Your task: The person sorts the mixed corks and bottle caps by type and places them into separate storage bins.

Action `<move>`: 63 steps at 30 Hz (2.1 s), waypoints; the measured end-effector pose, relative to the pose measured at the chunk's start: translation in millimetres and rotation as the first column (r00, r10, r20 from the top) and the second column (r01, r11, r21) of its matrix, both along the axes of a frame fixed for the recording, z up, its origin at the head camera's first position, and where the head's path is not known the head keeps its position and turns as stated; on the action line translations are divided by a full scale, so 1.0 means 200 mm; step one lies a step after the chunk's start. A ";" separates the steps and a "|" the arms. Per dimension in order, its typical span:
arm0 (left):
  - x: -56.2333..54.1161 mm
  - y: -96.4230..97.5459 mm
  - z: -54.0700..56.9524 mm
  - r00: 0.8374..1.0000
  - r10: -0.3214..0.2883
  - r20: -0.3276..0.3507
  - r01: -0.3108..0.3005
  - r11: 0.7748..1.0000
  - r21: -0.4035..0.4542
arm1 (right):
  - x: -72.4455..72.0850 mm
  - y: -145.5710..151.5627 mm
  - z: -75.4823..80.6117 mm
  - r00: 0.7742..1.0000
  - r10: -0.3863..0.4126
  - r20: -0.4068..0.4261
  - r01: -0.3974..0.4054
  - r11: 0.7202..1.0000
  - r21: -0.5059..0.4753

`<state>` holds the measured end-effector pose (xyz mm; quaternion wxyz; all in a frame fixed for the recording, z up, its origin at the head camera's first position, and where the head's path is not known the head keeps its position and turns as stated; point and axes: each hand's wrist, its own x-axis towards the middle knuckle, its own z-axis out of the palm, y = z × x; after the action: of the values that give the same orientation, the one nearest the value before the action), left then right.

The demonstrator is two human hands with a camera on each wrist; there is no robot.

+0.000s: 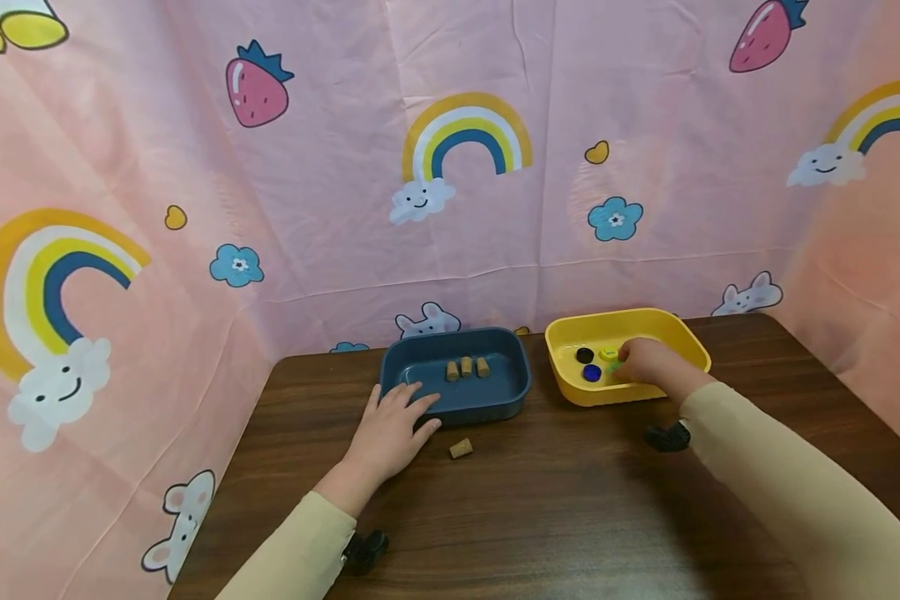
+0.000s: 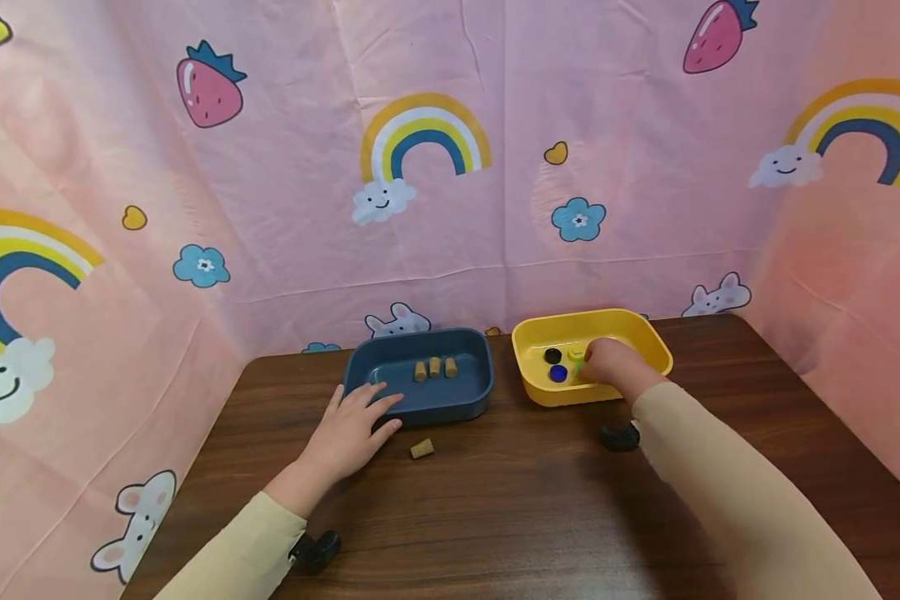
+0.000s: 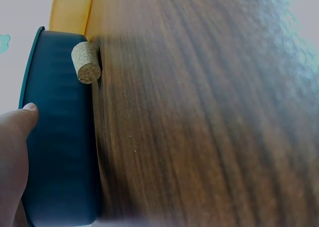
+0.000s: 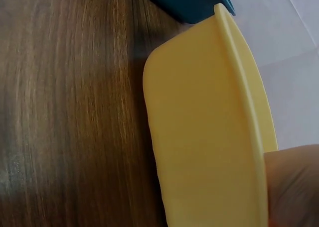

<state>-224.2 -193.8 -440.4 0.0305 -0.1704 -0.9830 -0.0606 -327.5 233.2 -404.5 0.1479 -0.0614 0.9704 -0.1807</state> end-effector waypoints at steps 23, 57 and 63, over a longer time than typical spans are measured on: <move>0.02 0.01 0.01 1.000 0.005 -0.022 -0.005 1.000 0.011 | 0.16 -0.01 0.03 0.982 -0.085 -0.167 0.054 0.982 -0.179; 0.01 0.00 -0.01 0.999 -0.008 -0.037 0.010 0.999 0.040 | 0.57 -0.68 -0.08 0.955 0.147 -0.257 -0.220 0.933 -0.285; 0.01 0.00 -0.01 1.000 0.017 -0.009 -0.017 0.999 0.028 | 0.54 -0.83 -0.12 0.950 0.213 -0.228 -0.271 0.926 -0.264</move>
<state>-222.8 -194.0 -443.2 0.0379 -0.1621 -0.9833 -0.0732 -219.1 66.4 -428.9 0.0625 -0.2198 0.9277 -0.2953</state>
